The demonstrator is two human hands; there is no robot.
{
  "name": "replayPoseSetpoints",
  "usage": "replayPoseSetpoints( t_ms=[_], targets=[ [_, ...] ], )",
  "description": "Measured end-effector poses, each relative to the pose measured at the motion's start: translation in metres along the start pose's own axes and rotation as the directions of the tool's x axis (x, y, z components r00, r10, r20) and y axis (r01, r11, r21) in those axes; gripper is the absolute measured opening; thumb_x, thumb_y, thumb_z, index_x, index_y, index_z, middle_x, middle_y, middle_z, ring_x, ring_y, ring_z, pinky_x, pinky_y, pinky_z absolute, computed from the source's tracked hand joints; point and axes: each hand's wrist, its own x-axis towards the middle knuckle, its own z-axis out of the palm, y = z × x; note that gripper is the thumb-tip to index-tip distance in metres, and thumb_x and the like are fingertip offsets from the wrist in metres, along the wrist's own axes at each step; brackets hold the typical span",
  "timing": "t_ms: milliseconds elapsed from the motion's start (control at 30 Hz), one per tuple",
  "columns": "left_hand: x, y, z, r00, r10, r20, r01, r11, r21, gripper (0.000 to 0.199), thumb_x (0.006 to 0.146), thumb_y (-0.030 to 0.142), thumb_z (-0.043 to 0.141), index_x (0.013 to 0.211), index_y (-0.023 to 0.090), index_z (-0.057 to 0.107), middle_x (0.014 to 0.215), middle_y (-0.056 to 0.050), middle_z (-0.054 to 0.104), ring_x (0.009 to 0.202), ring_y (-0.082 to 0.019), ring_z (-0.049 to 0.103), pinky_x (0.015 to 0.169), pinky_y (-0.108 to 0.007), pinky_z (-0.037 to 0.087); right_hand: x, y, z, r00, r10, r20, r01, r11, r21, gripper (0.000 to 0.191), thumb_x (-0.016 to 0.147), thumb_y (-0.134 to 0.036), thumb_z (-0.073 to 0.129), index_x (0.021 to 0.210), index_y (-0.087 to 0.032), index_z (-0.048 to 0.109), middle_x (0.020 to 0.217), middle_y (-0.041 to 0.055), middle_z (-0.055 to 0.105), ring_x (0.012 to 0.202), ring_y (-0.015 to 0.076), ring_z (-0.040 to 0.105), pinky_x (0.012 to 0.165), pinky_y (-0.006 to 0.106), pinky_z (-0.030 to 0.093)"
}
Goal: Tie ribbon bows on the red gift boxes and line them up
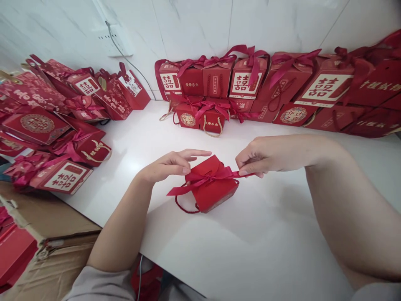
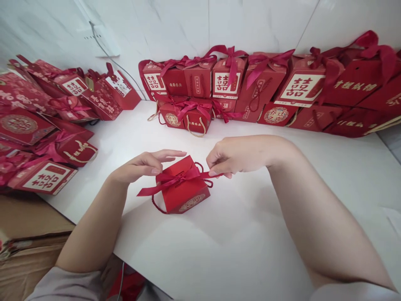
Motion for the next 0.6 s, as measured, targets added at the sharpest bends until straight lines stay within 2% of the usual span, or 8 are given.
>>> replayPoseSetpoints(
  t_ms=[67, 133, 233, 333, 400, 433, 500, 600],
  targets=[
    [0.001, -0.002, 0.001, 1.0, -0.003, -0.013, 0.003, 1.0, -0.009, 0.028, 0.086, 0.024, 0.059, 0.061, 0.017, 0.067, 0.149, -0.005, 0.047, 0.138, -0.03, 0.042, 0.118, -0.047, 0.027, -0.001, 0.004, -0.001, 0.997, 0.074, 0.025, -0.074, 0.997, 0.005, 0.032, 0.087, -0.047, 0.052, 0.071, -0.022, 0.063, 0.07, 0.0011, 0.065, 0.059, 0.0156, 0.053, 0.054, 0.027, 0.035],
    [0.001, -0.003, 0.002, 1.0, -0.003, -0.028, 0.003, 1.0, -0.001, 0.03, 0.087, 0.026, 0.057, 0.06, 0.016, 0.066, 0.148, -0.007, 0.048, 0.135, -0.029, 0.045, 0.117, -0.046, 0.029, -0.007, 0.007, -0.003, 0.99, 0.139, 0.001, -0.139, 0.99, -0.002, 0.029, 0.084, -0.048, 0.057, 0.075, -0.023, 0.067, 0.074, 0.0022, 0.067, 0.062, 0.0175, 0.057, 0.054, 0.028, 0.036],
    [0.001, 0.002, 0.006, 0.997, 0.011, -0.074, -0.008, 0.999, 0.046, 0.028, 0.089, 0.029, 0.057, 0.066, 0.016, 0.066, 0.145, -0.01, 0.05, 0.131, -0.029, 0.049, 0.114, -0.045, 0.034, -0.023, 0.011, -0.007, 0.984, 0.117, -0.136, -0.115, 0.993, 0.023, 0.031, 0.085, -0.052, 0.058, 0.089, -0.024, 0.071, 0.085, 0.0043, 0.07, 0.071, 0.0208, 0.061, 0.059, 0.03, 0.039],
    [-0.004, 0.014, 0.011, 0.961, 0.067, -0.27, -0.019, 0.984, 0.177, 0.014, 0.086, 0.032, 0.063, 0.089, 0.018, 0.066, 0.131, -0.011, 0.059, 0.123, -0.025, 0.054, 0.104, -0.04, 0.042, -0.034, 0.007, -0.009, 0.956, 0.039, -0.289, -0.017, 0.997, 0.081, 0.035, 0.089, -0.054, 0.054, 0.102, -0.025, 0.069, 0.088, 0.0045, 0.069, 0.076, 0.021, 0.061, 0.062, 0.03, 0.04],
    [-0.01, 0.025, 0.014, 0.906, 0.098, -0.412, 0.051, 0.941, 0.334, 0.016, 0.085, 0.034, 0.065, 0.087, 0.018, 0.066, 0.107, -0.008, 0.068, 0.103, -0.02, 0.061, 0.092, -0.033, 0.047, -0.035, -0.001, -0.007, 0.943, 0.011, -0.332, 0.029, 0.993, 0.116, 0.036, 0.089, -0.054, 0.054, 0.107, -0.026, 0.066, 0.087, 0.0037, 0.068, 0.073, 0.0193, 0.06, 0.061, 0.029, 0.039],
    [-0.013, 0.03, 0.015, 0.888, 0.088, -0.451, 0.118, 0.905, 0.409, 0.019, 0.086, 0.035, 0.065, 0.08, 0.017, 0.066, 0.093, -0.006, 0.069, 0.089, -0.016, 0.062, 0.083, -0.028, 0.047, -0.033, -0.005, -0.005, 0.947, 0.004, -0.322, 0.041, 0.99, 0.135, 0.035, 0.089, -0.054, 0.054, 0.108, -0.026, 0.065, 0.086, 0.0033, 0.067, 0.071, 0.0181, 0.059, 0.06, 0.028, 0.039],
    [-0.021, 0.039, 0.014, 0.892, -0.008, -0.453, 0.265, 0.82, 0.508, 0.032, 0.086, 0.039, 0.063, 0.065, 0.016, 0.064, 0.067, -0.001, 0.063, 0.064, -0.011, 0.053, 0.064, -0.024, 0.042, -0.024, -0.015, 0.0, 0.97, 0.002, -0.244, 0.043, 0.983, 0.178, 0.034, 0.09, -0.054, 0.054, 0.107, -0.026, 0.063, 0.085, 0.0024, 0.067, 0.065, 0.0158, 0.057, 0.057, 0.027, 0.039],
    [-0.029, 0.044, 0.011, 0.917, -0.243, -0.316, 0.381, 0.77, 0.513, 0.042, 0.086, 0.046, 0.062, 0.058, 0.015, 0.061, 0.052, 0.002, 0.052, 0.051, -0.008, 0.038, 0.049, -0.023, 0.03, -0.008, -0.026, 0.006, 0.996, -0.006, -0.084, 0.027, 0.967, 0.252, 0.03, 0.089, -0.052, 0.055, 0.098, -0.025, 0.062, 0.082, 0.0018, 0.068, 0.058, 0.0131, 0.054, 0.053, 0.026, 0.038]
  ],
)
